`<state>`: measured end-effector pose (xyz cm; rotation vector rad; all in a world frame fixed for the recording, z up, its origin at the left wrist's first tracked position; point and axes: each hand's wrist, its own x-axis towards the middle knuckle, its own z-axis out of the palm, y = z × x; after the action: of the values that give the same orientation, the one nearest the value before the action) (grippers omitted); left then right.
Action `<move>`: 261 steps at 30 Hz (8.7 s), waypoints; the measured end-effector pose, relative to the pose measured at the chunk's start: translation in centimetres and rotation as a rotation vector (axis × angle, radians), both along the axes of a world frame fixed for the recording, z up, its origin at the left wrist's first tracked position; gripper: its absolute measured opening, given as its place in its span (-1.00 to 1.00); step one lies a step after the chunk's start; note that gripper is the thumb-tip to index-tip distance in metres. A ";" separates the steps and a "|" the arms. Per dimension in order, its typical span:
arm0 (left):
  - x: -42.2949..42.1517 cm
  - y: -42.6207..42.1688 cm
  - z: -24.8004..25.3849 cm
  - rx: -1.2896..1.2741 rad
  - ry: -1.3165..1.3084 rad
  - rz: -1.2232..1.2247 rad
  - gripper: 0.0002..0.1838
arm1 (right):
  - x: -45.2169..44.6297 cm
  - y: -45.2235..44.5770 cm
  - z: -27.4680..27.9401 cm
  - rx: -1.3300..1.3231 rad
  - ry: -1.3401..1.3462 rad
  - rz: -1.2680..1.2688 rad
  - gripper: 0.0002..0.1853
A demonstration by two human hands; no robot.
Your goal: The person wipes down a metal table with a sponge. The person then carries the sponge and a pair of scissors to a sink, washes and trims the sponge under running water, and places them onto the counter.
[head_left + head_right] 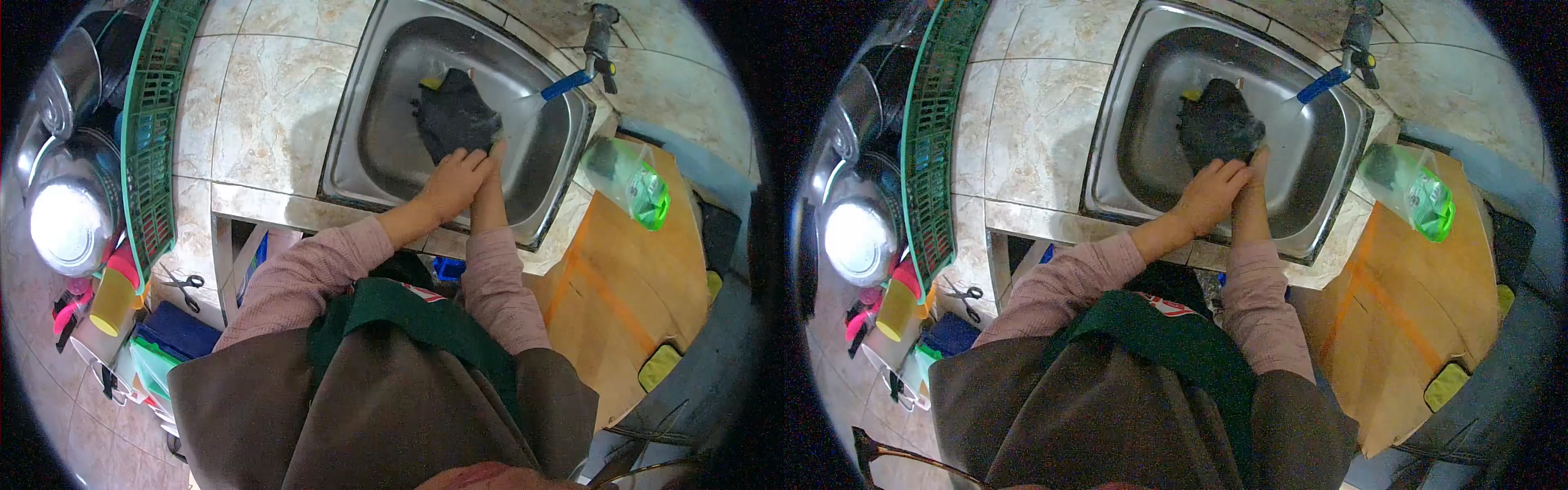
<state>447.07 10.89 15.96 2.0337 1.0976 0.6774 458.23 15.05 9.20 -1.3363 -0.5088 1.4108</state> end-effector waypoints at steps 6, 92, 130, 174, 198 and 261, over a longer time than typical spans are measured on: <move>-0.4 -0.9 -2.9 -0.339 -0.384 0.428 -0.70 | 0.4 1.9 2.9 -0.023 0.393 -0.149 -0.35; 1.3 5.9 -3.7 -1.460 -1.019 0.163 -0.36 | 1.5 -1.8 2.2 0.136 -0.391 0.328 -0.54; -6.2 2.6 -2.8 -1.304 -1.131 0.888 -0.32 | -8.3 4.6 3.9 0.381 -0.709 0.225 -0.70; 4.6 9.8 -10.0 -1.903 -1.026 0.382 -0.78 | -1.3 -3.2 4.3 0.016 -0.856 0.006 -0.80; 0.3 11.2 -13.1 -1.737 -1.214 0.922 -0.15 | 2.5 -6.3 9.9 0.142 -0.937 0.019 -0.76; 1.7 5.4 -1.3 -0.829 -0.200 0.195 -0.69 | 1.1 4.2 4.7 -0.155 -0.071 0.155 -0.74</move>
<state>448.73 16.33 14.64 1.1432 1.2020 0.4012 459.35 19.28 13.93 -1.5011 -0.5698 1.5600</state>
